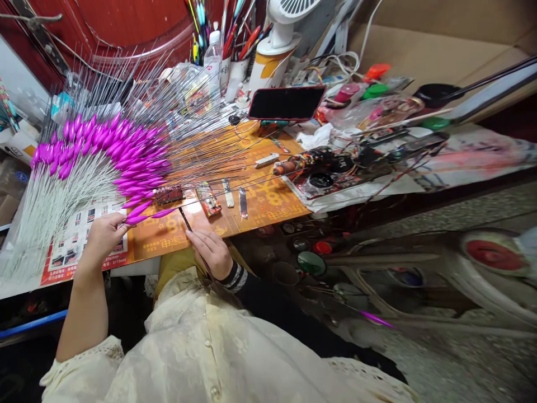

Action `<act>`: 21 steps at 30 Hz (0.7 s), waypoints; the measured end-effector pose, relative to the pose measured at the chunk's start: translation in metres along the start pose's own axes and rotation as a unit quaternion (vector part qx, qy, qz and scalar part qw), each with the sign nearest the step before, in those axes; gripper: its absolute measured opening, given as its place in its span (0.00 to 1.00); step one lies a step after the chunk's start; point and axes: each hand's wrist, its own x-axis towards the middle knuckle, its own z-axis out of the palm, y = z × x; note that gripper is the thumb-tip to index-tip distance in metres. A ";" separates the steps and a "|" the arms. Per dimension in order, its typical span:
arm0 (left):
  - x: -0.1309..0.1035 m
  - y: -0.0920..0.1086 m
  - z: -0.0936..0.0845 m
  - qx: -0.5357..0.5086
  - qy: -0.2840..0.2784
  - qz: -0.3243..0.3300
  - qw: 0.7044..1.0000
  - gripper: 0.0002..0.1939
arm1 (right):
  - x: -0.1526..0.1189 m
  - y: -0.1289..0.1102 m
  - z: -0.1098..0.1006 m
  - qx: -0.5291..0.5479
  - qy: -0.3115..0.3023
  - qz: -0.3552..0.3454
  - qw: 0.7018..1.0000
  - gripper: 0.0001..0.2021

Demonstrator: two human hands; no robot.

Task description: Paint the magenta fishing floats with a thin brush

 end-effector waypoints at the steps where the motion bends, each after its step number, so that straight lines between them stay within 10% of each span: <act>1: 0.000 0.001 0.000 0.000 -0.001 0.000 1.000 0.14 | 0.000 0.000 0.001 -0.009 0.004 -0.004 1.000 0.27; 11: 0.000 0.012 -0.010 0.034 -0.009 0.011 0.999 0.13 | -0.003 0.005 -0.006 0.045 0.012 -0.029 0.999 0.26; 21: -0.017 0.044 -0.080 0.024 0.116 0.050 0.992 0.17 | 0.006 -0.001 -0.020 0.163 0.033 0.006 0.986 0.24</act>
